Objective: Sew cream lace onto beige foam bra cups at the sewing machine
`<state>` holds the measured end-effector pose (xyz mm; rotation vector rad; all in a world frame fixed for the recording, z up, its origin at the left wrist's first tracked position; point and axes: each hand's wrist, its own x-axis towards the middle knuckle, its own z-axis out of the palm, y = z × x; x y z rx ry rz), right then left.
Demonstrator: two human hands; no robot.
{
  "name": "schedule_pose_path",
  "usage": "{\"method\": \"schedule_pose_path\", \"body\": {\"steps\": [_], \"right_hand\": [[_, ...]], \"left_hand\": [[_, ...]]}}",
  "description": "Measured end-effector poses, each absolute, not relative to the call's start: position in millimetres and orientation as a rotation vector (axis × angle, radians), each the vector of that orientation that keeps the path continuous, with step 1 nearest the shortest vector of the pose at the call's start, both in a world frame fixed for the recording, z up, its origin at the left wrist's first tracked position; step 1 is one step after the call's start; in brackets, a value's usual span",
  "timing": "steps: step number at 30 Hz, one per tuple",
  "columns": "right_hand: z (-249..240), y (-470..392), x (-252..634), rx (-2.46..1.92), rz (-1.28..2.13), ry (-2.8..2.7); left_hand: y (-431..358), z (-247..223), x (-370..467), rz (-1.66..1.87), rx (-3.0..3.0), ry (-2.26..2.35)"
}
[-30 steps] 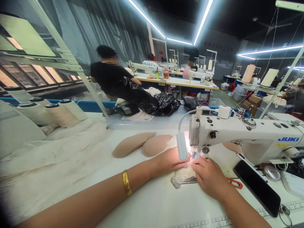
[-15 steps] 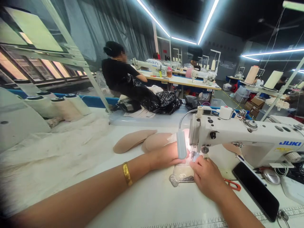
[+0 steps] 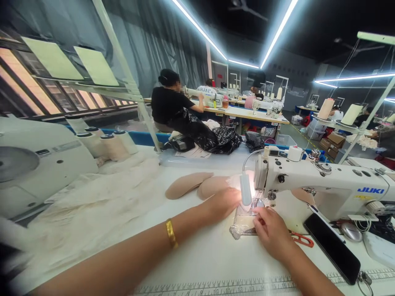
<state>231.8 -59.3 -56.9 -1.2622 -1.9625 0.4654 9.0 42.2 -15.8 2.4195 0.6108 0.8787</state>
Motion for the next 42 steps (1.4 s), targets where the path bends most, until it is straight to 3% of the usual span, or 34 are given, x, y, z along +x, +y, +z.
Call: {"method": "schedule_pose_path", "body": {"steps": [4, 6, 9, 13, 17, 21, 24, 32, 42], "right_hand": [[-50, -70, 205, -1.257, 1.055, -1.503], [-52, -79, 189, -1.214, 1.190, -1.326], [-61, -101, 166, -1.145, 1.119, -1.157], [-71, -134, 152, -1.178, 0.980, -1.246], [-61, -135, 168, -1.242, 0.997, -1.368], [-45, -123, 190, -1.204, 1.351, -1.102], [-43, -126, 187, -1.047, 1.550, -0.816], [-63, -130, 156, -0.999, 1.289, -0.674], [-70, -125, 159, -1.005, 1.223, -0.690]], "left_hand": [[-11, -18, -18, 0.838, 2.306, 0.581], [-45, -31, -23, 0.719, 2.038, 0.542], [-86, -45, -17, 0.603, 1.250, 0.583], [-100, -37, -3, 1.018, 0.728, 0.629], [-98, -20, -4, 0.971, 0.717, 0.581], [-102, -19, -12, 0.752, 0.819, 0.375], [-100, -25, -14, 0.862, 0.817, 0.366], [-91, -24, 6, 1.215, 0.661, 0.600], [-88, -19, 16, 1.241, 0.540, 0.638]]}}
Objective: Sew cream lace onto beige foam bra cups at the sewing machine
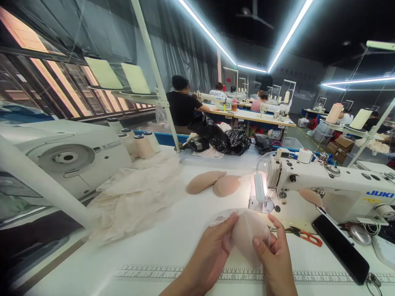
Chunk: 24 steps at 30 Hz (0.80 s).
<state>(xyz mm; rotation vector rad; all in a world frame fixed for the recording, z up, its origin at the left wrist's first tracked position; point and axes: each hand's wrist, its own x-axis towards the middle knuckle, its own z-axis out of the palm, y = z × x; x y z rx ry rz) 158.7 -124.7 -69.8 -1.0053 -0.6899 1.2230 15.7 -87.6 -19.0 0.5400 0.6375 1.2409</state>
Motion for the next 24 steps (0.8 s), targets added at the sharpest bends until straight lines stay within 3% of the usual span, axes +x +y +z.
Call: {"method": "schedule_pose_path", "body": {"steps": [24], "right_hand": [[-66, -120, 164, -1.007, 1.182, -0.732]], "left_hand": [[-89, -18, 24, 1.157, 0.603, 0.619]]}}
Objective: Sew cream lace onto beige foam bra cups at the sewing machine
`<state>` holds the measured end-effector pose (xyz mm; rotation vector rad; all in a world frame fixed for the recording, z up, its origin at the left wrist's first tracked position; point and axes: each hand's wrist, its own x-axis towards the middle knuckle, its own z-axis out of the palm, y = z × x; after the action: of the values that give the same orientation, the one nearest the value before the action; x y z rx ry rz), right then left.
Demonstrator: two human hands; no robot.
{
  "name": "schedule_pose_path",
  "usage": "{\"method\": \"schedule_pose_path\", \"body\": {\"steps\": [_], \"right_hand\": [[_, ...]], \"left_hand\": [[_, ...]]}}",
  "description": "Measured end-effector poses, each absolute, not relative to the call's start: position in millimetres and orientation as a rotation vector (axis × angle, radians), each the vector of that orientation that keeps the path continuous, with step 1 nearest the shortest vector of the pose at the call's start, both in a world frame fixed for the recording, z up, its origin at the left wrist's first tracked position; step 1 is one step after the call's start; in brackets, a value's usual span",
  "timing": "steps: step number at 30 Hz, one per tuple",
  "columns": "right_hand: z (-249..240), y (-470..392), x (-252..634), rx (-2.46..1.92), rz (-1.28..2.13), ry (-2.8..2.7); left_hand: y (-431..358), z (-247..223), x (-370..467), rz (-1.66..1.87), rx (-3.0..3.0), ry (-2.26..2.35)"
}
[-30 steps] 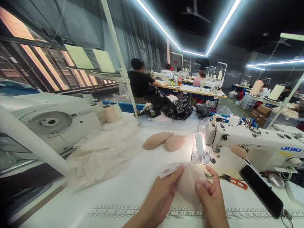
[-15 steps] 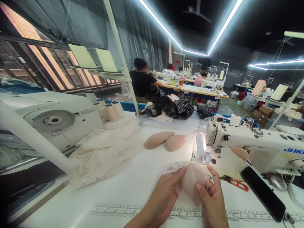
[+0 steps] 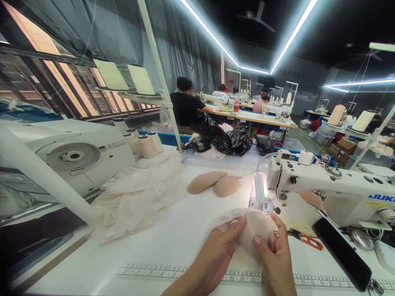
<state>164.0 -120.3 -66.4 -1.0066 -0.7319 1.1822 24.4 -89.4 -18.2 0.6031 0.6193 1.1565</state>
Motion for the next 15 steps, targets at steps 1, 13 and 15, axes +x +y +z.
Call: {"method": "schedule_pose_path", "body": {"steps": [1, 13, 15], "right_hand": [[-66, -120, 164, -1.005, 1.180, -0.727], [-64, -122, 161, -0.981, 1.207, -0.717], [-70, -125, 167, -0.994, 1.232, -0.798]], "left_hand": [[-89, -18, 25, 1.144, 0.600, 0.608], [-80, -5, 27, 1.032, 0.585, 0.614], [-76, 2, 20, 1.034, 0.608, 0.627]]}}
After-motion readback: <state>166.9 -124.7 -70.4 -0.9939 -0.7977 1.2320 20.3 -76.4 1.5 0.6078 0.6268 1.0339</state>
